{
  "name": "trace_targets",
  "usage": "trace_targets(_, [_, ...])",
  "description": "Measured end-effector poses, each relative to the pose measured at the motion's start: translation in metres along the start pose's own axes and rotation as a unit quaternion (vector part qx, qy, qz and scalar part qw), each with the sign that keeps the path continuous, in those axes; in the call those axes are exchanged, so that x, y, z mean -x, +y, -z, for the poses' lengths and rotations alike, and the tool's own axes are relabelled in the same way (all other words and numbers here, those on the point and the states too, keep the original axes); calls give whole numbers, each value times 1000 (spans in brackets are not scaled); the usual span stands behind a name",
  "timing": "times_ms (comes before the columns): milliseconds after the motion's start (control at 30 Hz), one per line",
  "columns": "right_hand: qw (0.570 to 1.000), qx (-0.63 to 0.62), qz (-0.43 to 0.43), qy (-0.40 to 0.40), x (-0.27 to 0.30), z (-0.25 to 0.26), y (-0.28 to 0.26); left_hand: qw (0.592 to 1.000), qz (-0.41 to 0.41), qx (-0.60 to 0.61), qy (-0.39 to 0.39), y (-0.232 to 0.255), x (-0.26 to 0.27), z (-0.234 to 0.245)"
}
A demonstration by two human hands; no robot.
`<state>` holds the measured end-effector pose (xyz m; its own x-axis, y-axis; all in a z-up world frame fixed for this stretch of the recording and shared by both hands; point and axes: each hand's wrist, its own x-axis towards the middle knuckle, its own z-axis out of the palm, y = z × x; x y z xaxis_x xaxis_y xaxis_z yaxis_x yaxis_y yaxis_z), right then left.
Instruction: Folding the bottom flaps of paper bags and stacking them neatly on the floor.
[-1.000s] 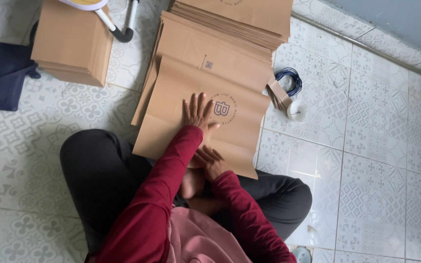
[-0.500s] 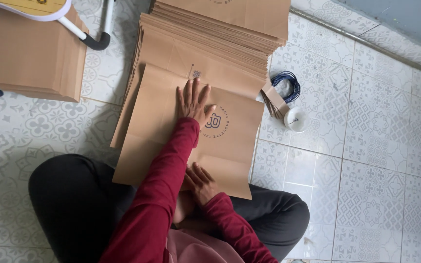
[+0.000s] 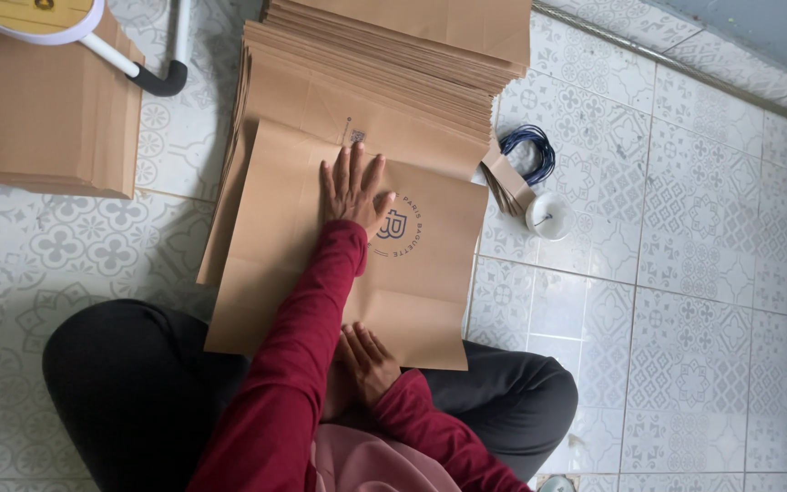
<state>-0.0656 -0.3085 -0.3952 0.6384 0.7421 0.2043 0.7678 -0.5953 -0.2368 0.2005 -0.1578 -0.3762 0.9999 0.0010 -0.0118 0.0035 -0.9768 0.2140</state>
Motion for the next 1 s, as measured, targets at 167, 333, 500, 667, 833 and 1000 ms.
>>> trace_targets(167, [998, 47, -30, -41, 33, -96, 88, 1000, 10, 7, -18, 2, -3, 0])
trace_targets(333, [970, -91, -162, 158, -177, 47, 160, 990, -12, 12, 138, -1, -1, -27])
trace_targets(500, [955, 37, -273, 112, -189, -48, 214, 997, 30, -57, -44, 6, 1, -10])
trace_targets(667, [931, 25, -358, 70, -170, -43, 242, 999, 27, -20, -23, -9, 2, 5])
trace_targets(833, [907, 43, -408, 100, -139, -23, 277, 998, 53, -25, 32, -65, -7, -7])
trace_targets(1000, [847, -4, -516, 128, -108, -15, 308, 992, 106, 23, 67, -119, -12, -4])
